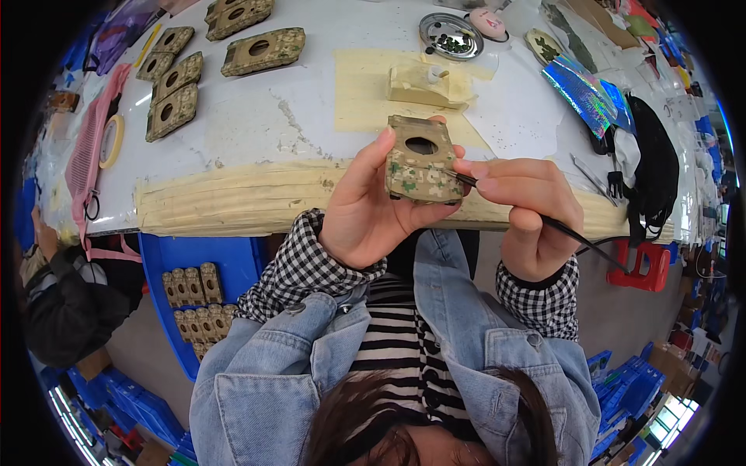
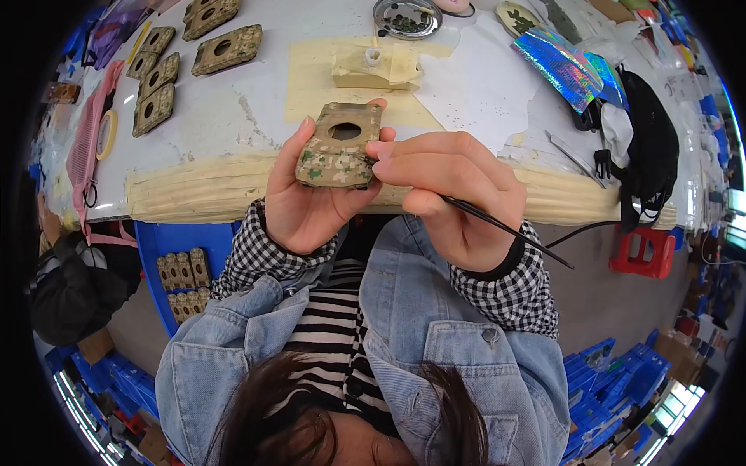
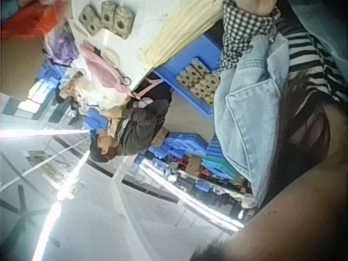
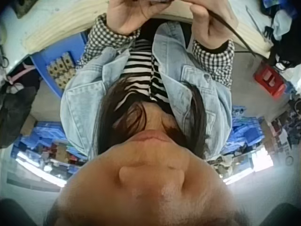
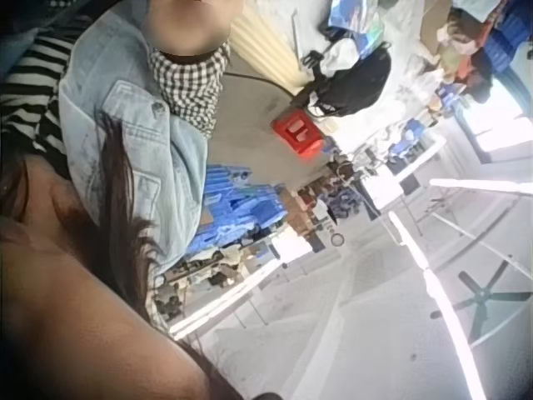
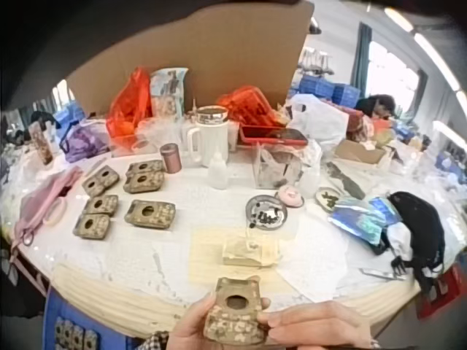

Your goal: The person is assembling and inspecting small plastic toy tank models on a production table.

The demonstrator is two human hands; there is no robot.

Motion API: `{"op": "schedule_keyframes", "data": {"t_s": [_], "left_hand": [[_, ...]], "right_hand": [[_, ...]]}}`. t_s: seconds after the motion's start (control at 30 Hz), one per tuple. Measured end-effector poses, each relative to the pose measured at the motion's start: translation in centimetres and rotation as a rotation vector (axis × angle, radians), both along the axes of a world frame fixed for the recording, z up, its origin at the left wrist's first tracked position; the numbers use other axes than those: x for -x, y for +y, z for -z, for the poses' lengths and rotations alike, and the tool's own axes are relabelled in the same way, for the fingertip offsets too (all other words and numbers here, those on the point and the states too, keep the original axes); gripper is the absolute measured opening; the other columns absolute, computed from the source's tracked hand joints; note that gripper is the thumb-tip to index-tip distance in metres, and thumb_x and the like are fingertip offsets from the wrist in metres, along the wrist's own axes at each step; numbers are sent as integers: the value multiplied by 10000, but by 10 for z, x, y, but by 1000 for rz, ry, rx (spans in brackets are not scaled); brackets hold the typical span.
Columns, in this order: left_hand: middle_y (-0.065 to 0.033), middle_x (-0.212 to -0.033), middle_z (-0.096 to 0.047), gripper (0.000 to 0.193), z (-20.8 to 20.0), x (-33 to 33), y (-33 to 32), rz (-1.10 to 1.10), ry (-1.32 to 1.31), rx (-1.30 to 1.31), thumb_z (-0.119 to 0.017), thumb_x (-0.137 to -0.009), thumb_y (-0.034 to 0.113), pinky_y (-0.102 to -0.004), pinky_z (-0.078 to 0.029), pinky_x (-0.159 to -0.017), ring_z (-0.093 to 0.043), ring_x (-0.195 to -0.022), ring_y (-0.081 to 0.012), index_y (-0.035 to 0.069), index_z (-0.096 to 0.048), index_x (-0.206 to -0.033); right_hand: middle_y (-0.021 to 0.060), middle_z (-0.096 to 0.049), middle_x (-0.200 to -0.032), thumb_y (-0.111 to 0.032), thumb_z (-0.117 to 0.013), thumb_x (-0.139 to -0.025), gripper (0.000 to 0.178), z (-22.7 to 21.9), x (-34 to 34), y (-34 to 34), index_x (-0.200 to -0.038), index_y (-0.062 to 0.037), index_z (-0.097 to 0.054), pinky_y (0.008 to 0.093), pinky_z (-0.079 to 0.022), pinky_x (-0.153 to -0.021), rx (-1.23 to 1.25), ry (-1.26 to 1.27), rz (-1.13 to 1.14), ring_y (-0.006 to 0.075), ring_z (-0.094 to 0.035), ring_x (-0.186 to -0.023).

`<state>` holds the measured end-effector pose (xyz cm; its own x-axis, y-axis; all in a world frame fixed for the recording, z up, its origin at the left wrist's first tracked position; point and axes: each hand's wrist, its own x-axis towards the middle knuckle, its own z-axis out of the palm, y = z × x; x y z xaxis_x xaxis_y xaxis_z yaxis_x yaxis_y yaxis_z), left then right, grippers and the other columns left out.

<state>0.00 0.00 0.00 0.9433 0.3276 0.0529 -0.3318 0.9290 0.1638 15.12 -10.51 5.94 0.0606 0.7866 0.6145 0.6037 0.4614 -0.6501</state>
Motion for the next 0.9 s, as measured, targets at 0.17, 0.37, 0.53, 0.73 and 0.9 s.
{"op": "schedule_keyframes", "data": {"t_s": [0.17,0.37,0.53,0.73,0.9], "left_hand": [[-214,-1320,-393,604,0,0,-1,2,-8,30,-280,-975,411,-390,-505,-928,-514,-1144,-284,21,-146,-1417],[-214,-1317,-395,608,0,-1,-1,4,-22,41,-278,-976,414,-383,-506,-928,-516,-1142,-285,17,-146,-1417],[-219,-1310,-401,613,-4,-1,-2,2,15,17,-279,-976,418,-368,-505,-924,-532,-1118,-288,9,-150,-1414],[-234,-1274,-422,623,-4,1,0,44,-45,126,-277,-977,407,-367,-518,-903,-568,-1048,-325,1,-115,-1420],[-265,-1250,-423,648,-12,4,2,107,-92,245,-279,-973,403,-374,-541,-865,-585,-1014,-351,-11,-59,-1421]], "right_hand": [[139,-658,-946,-236,-569,-888,259,-1,0,0,-958,7,-622,307,-522,-731,-15,-14,-1,240,-631,-865],[145,-651,-938,-236,-573,-888,261,-2,0,-1,-954,12,-621,312,-522,-740,-12,-10,-6,245,-629,-875],[149,-649,-922,-306,-512,-927,347,8,-4,2,-944,25,-615,311,-491,-727,-101,202,-13,214,-613,-809],[110,-618,-874,-248,-496,-934,277,8,-8,8,-969,8,-597,266,-424,-706,-124,279,70,168,-563,-765],[63,-554,-811,-25,-610,-824,107,-4,-20,24,-930,-22,-606,267,-389,-645,-53,-41,314,162,-479,-709]]}}
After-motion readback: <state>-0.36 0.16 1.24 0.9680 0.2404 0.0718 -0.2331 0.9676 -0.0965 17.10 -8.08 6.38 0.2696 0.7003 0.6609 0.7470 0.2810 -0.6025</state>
